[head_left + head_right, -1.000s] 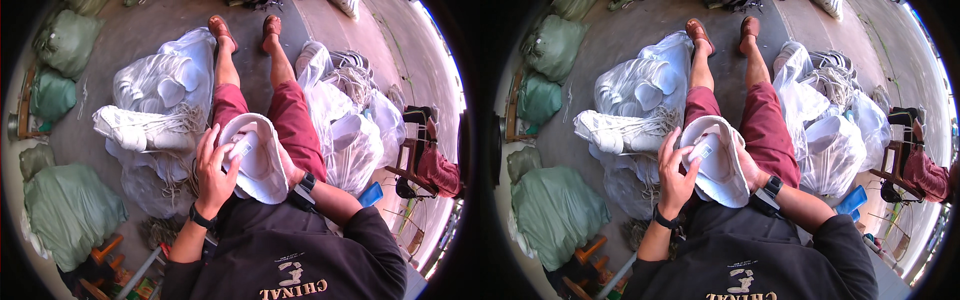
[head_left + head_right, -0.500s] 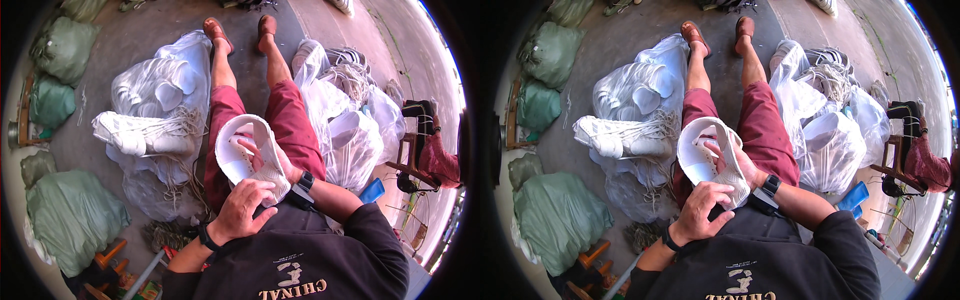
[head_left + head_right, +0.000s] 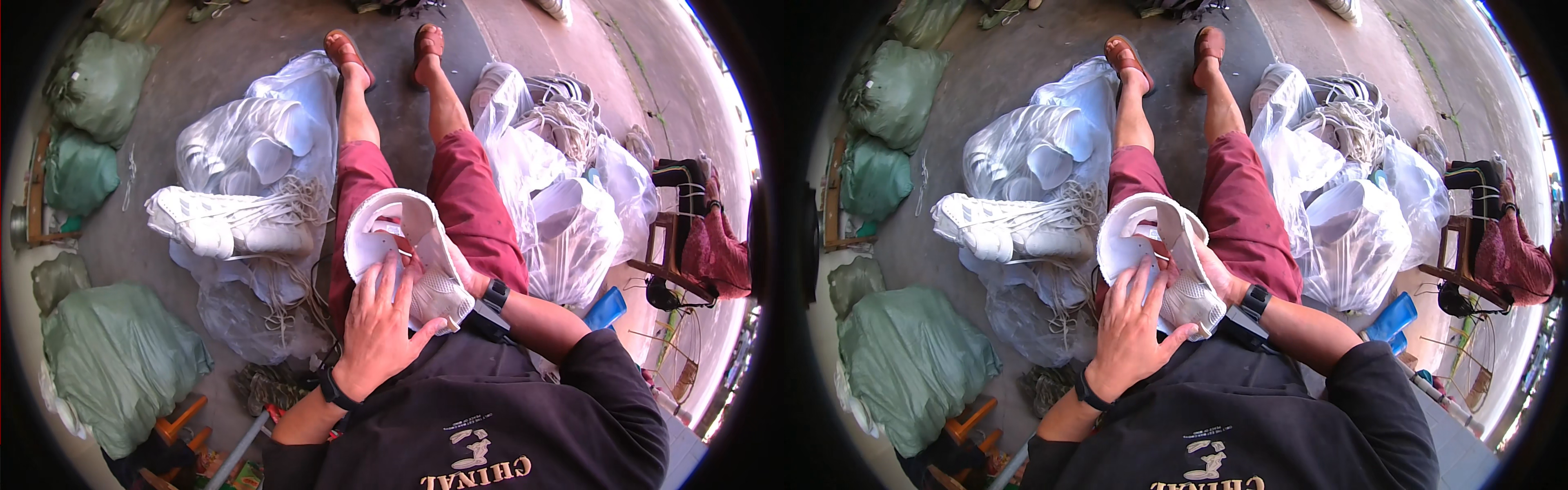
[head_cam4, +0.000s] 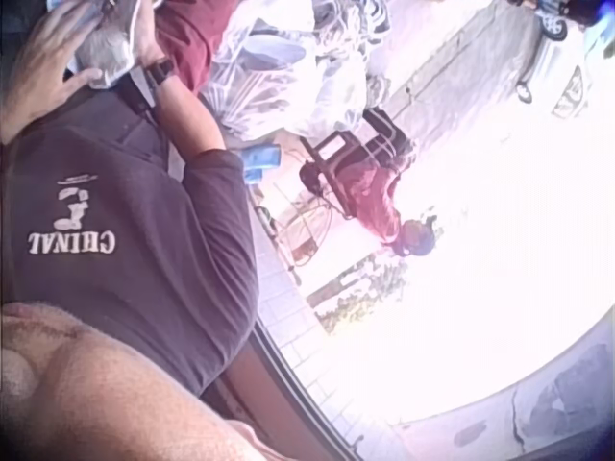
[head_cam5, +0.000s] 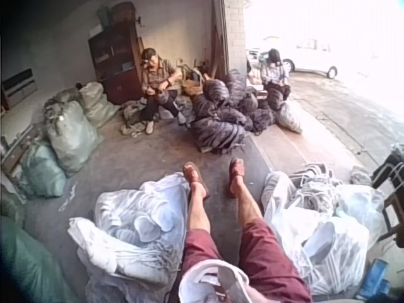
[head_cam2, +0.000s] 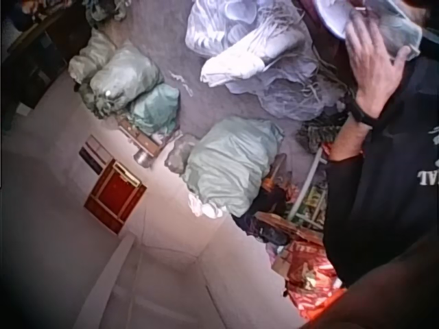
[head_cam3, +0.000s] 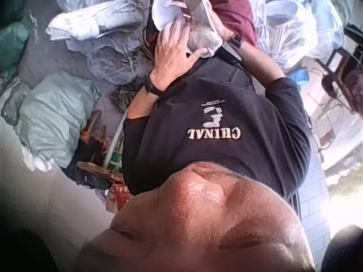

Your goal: Sort and inspect white shoe soles and tongues, then thread laces through components.

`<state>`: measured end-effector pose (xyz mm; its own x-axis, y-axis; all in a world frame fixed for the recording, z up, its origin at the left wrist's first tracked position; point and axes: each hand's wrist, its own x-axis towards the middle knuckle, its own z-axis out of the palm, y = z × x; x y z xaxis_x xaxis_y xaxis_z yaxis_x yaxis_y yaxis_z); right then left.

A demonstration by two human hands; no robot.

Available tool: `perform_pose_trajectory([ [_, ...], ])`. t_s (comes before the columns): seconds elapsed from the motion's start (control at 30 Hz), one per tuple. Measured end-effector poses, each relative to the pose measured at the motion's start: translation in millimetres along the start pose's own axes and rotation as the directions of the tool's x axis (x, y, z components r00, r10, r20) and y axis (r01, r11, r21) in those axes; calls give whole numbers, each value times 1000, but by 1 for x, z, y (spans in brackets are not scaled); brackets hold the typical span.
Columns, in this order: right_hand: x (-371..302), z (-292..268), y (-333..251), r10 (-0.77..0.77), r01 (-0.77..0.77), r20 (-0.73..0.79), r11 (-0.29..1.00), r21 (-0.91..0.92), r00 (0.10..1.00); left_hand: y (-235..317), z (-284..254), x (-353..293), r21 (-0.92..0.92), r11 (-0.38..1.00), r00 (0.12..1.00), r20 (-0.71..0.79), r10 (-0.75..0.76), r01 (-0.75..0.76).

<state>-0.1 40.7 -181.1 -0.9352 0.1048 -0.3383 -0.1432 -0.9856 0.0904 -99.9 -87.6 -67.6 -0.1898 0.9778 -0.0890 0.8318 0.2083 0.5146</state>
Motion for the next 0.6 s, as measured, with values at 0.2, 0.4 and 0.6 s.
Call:
perform_pose_trajectory([
  [0.2, -2, -6, -4, -7, 4, -46, 998, -60, 999, -1, 4, 5, 8, 997, 996, 32, 81, -81],
  [0.4, -2, -22, -8, 115, -190, 255, 937, 293, 960, -3, -2, 13, -3, 994, 992, 48, 113, -113],
  [0.6, -1, -28, -8, 130, -231, 247, 867, 441, 960, -5, -5, 23, -158, 975, 981, 93, 171, -155],
])
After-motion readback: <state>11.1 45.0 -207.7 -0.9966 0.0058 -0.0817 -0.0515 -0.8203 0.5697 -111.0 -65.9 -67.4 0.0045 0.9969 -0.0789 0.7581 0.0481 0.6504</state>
